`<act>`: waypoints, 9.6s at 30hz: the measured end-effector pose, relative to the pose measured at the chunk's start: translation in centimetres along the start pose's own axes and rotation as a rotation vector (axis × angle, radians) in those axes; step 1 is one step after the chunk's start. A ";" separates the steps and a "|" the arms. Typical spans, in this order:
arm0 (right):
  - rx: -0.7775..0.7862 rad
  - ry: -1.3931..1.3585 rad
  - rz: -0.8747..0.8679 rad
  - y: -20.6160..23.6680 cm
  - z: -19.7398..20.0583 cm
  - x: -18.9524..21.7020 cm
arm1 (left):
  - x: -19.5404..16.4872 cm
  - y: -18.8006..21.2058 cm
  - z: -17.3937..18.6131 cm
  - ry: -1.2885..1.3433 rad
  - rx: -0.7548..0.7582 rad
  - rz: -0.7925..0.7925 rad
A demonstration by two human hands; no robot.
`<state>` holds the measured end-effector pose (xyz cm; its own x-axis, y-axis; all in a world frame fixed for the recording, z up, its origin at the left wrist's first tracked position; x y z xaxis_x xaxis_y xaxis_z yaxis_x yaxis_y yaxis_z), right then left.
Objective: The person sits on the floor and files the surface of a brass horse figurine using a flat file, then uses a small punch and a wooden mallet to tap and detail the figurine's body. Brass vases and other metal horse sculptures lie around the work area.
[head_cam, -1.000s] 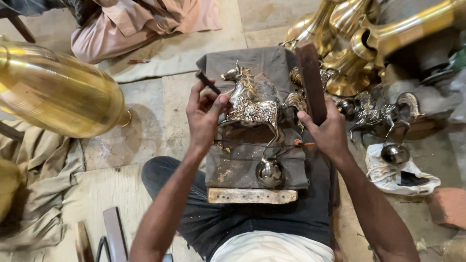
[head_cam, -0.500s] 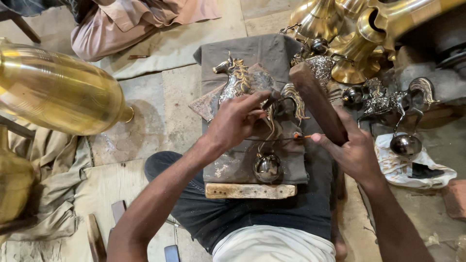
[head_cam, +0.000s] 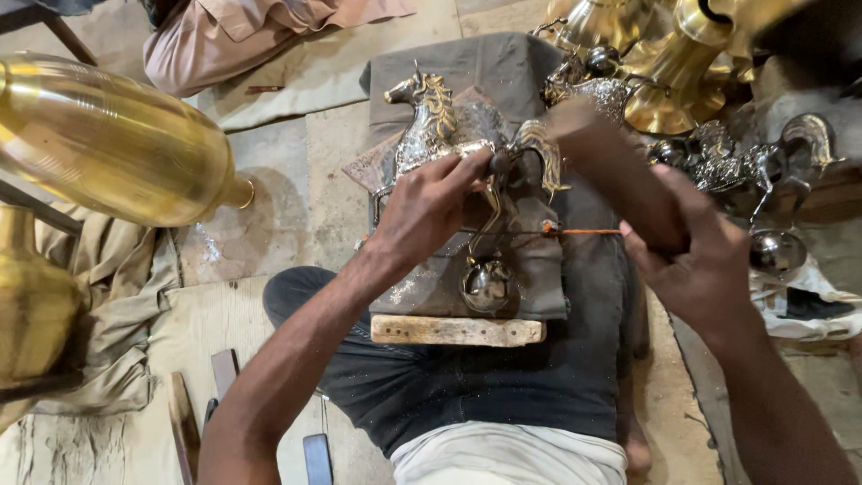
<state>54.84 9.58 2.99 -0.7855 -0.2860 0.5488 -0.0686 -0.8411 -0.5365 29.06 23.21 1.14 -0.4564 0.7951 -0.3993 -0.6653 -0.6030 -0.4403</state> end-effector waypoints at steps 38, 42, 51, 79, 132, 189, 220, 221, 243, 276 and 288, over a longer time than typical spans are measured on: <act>0.134 0.175 0.022 -0.9 -1.2 -1.7 | -0.8 -0.8 1.0 -0.044 -0.047 -0.026; 0.003 0.131 0.130 -1.0 -0.6 -0.8 | -0.2 -1.2 0.2 -0.045 0.029 -0.003; -0.040 -0.091 -0.100 -0.5 -0.7 -2.9 | -0.9 -1.2 1.1 -0.033 -0.016 -0.037; 0.041 0.165 -0.086 -0.4 -1.7 -2.2 | 0.2 -1.3 0.8 -0.059 0.043 -0.053; 0.013 0.406 0.054 -1.2 -2.2 -3.5 | 0.9 -1.4 2.2 0.054 0.090 -0.043; 0.007 0.317 0.015 -3.4 -1.2 -1.1 | 2.3 -1.0 3.5 0.176 0.091 -0.090; 0.119 0.360 -0.054 -3.6 -2.2 -0.2 | 3.6 -0.6 3.1 0.173 0.081 -0.135; 0.072 0.265 -0.143 -3.6 -1.8 -0.6 | 3.7 -0.6 2.9 0.176 0.090 -0.116; 0.122 0.368 0.138 -4.1 -1.6 1.7 | 4.0 -0.1 4.0 0.149 0.111 -0.116; 0.020 0.180 0.015 -3.0 -4.0 0.2 | 3.3 -0.1 5.1 0.045 0.119 -0.137; 0.079 0.157 -0.126 -1.9 -4.6 -1.5 | 3.1 -0.3 4.9 -0.011 0.167 -0.125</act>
<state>53.35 13.69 0.18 -0.8602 -0.1062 0.4989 -0.1289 -0.9011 -0.4141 24.93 26.17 3.98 -0.3700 0.8645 -0.3403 -0.8054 -0.4810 -0.3463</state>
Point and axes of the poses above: each hand's wrist, its own y-axis away from the middle knuckle, its own z-axis out of the back of the hand, x = y × z, the point moved 6 cm from there along -y, towards the middle knuckle, and after that the axes turned 1 degree about -x, right-handed, at the moved point
